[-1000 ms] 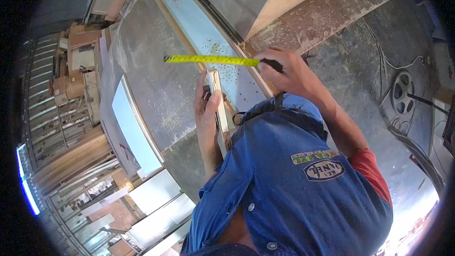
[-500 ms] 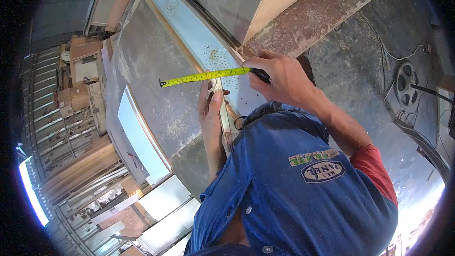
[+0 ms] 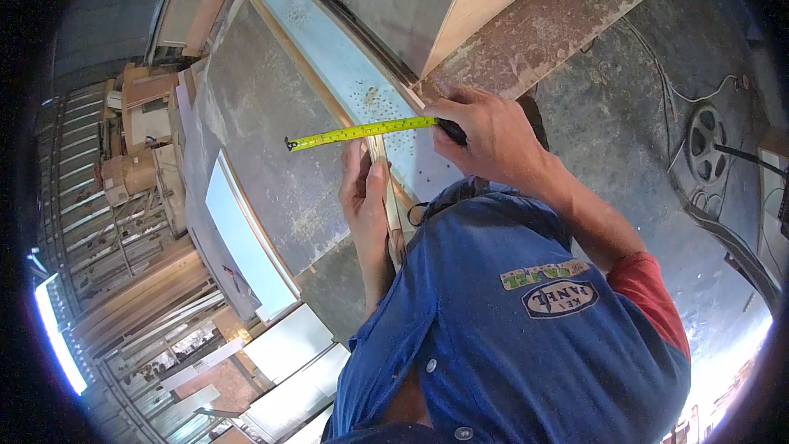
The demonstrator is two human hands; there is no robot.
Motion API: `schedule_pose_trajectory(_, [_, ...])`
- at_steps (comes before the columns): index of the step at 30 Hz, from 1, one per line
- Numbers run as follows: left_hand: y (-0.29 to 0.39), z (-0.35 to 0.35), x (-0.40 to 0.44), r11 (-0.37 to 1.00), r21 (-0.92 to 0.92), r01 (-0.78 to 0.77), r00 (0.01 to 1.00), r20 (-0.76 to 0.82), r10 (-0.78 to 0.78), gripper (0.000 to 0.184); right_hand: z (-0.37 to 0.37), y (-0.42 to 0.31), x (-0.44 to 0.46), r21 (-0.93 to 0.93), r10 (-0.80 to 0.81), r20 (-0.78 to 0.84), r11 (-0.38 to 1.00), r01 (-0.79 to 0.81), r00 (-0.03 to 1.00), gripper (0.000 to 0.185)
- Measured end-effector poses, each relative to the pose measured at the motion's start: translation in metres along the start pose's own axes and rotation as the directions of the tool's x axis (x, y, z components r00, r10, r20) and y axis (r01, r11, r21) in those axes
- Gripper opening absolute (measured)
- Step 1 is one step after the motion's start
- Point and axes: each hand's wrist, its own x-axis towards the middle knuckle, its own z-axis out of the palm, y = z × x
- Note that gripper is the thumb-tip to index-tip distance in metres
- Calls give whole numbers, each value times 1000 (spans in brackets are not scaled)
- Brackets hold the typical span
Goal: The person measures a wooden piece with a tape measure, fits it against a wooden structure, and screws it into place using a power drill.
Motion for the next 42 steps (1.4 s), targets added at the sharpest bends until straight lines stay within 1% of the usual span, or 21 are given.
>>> schedule_pose_trajectory(4, [-1, -2, 0, 999, 14, -39, 999, 16, 39, 44, 0, 2, 0, -10, 0, -5, 1000, 0, 1000, 25])
schedule_pose_trajectory(6, [0, -2, 1, 997, 65, -49, 999, 25, 48, 41, 0, 4, 1, 0, -8, -5, 1000, 8, 1000, 25])
schedule_pose_trajectory(10, [-5, -3, 2, 994, 86, -65, 998, 10, 65, 40, 0, 3, 1, -12, -14, -24, 1000, 13, 1000, 25])
schedule_pose_trajectory(12, [-2, -3, 2, 989, 115, -95, 995, 31, 92, 40, 0, 2, 1, -30, -14, -32, 999, 13, 999, 26])
schedule_pose_trajectory(15, [-1, -3, 1, 996, 79, -51, 998, 29, 49, 41, 0, 2, 1, -46, -6, -25, 999, 4, 1000, 26])
schedule_pose_trajectory(19, [-3, -2, 2, 994, 80, -70, 997, 30, 68, 40, 0, 2, 2, -45, -36, -35, 998, 34, 999, 26])
schedule_pose_trajectory(21, [1, 0, 1, 1000, 13, 6, 1000, 1, -6, 40, 1, 1, 2, -55, -2, -23, 998, 1, 1000, 25])
schedule_pose_trajectory(22, [-2, -1, 2, 1000, 12, 4, 1000, 1, -4, 40, 1, 2, 3, -56, -4, -25, 998, 2, 1000, 25])
schedule_pose_trajectory(24, [-12, -6, 3, 996, 83, -21, 1000, 9, 20, 40, 3, 3, 3, -79, -17, -26, 997, 14, 1000, 25])
schedule_pose_trajectory(28, [-12, -6, 3, 996, 84, -30, 1000, 10, 29, 39, 5, 4, 3, -68, -17, -38, 998, 15, 999, 24])
schedule_pose_trajectory(31, [-12, -6, 3, 991, 129, -36, 999, 2, 36, 39, 6, 4, 3, -87, -5, -29, 996, 2, 1000, 23])
schedule_pose_trajectory(33, [-10, -5, 4, 981, 181, -73, 997, 19, 71, 39, 6, 4, 4, -94, 1, -30, 996, -4, 1000, 23])
schedule_pose_trajectory(34, [-8, -4, 4, 981, 180, -73, 997, 18, 71, 39, 7, 4, 4, -94, 0, -29, 996, -3, 1000, 23])
schedule_pose_trajectory(36, [-5, -2, 4, 993, 122, -7, 1000, 1, 7, 39, 8, 5, 4, -82, 6, -35, 997, -9, 999, 24])
schedule_pose_trajectory(39, [-7, -3, 3, 996, 88, 8, 1000, -1, -8, 39, 7, 4, 4, -88, -9, -41, 996, 5, 999, 24])
schedule_pose_trajectory(40, [-9, -5, 4, 996, 87, 8, 1000, -1, -8, 39, 7, 4, 4, -88, -9, -41, 996, 6, 999, 24])
schedule_pose_trajectory(42, [-14, -8, 5, 988, 150, -44, 999, 25, 41, 40, 8, 5, 4, -97, -3, -33, 995, 0, 999, 24])
